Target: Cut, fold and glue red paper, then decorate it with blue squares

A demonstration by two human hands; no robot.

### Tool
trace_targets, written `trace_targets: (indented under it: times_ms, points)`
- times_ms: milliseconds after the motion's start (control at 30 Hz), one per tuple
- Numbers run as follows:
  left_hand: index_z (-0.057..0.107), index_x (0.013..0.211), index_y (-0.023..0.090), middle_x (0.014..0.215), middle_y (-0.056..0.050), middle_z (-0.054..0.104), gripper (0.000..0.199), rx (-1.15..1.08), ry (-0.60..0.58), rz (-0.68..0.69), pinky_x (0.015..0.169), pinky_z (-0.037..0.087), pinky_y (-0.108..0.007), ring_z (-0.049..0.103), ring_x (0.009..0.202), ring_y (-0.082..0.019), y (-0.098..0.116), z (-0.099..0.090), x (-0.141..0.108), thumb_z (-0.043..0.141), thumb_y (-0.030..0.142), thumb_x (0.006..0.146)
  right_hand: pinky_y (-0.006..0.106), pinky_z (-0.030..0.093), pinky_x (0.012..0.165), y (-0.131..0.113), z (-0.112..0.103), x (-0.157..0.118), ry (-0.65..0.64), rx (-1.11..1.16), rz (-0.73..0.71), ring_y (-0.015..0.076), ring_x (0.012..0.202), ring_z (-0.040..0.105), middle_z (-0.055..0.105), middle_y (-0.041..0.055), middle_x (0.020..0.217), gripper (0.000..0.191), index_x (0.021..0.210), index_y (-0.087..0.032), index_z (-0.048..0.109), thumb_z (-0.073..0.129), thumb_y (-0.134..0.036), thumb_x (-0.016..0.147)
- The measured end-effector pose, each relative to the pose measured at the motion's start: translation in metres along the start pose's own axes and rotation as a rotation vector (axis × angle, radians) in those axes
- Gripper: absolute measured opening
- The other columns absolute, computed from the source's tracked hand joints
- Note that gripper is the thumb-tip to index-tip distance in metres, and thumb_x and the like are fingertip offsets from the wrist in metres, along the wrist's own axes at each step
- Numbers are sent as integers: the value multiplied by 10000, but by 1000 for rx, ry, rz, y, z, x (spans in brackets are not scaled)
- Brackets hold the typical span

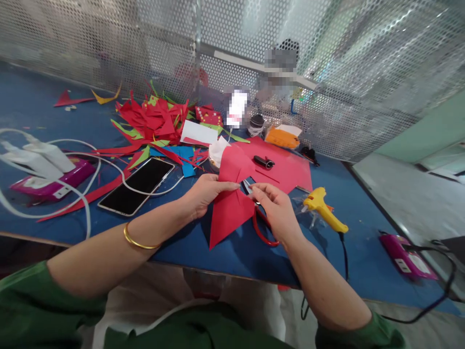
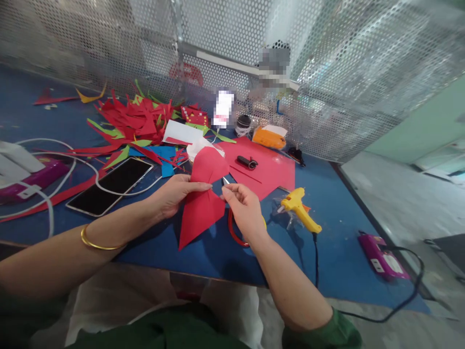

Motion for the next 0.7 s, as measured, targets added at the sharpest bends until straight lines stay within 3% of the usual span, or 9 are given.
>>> trace_targets:
  times_ms: [133, 300, 567, 700]
  points:
    - [786, 814, 140, 794, -89, 787, 273, 69, -109, -64, 667, 563, -279, 713, 646, -183, -7, 9, -4, 885, 261, 590, 349, 534, 835, 1, -1, 3, 37, 259, 44, 182, 807, 696, 753, 21, 853, 384, 898, -210, 680, 858, -432, 640]
    - [797, 825, 139, 806, -100, 791, 270, 188, -213, -134, 663, 569, -277, 725, 654, -193, -13, 18, -11, 881, 246, 592, 371, 556, 801, 2, 2, 4, 39, 307, 51, 188, 750, 688, 748, 12, 825, 355, 849, -205, 662, 873, -362, 612]
    - [793, 781, 151, 752, -82, 782, 225, 214, -156, -111, 605, 550, -260, 699, 596, -177, -12, 16, -9, 880, 280, 618, 322, 533, 755, 1, -2, 2, 80, 281, -4, 160, 743, 666, 742, -13, 806, 264, 830, -214, 676, 847, -322, 661]
    - [785, 746, 148, 708, -71, 771, 227, 215, -151, -111, 577, 547, -260, 693, 583, -182, -12, 15, -7, 884, 297, 606, 308, 526, 734, 1, -11, 5, 130, 247, -24, 146, 707, 651, 726, -25, 771, 320, 883, -207, 697, 854, -346, 642]
Point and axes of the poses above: each hand's wrist, its own x-axis towards the middle knuckle, its own z-axis out of the palm, y = z × x, the point moved 8 cm from there along x, towards the middle knuckle
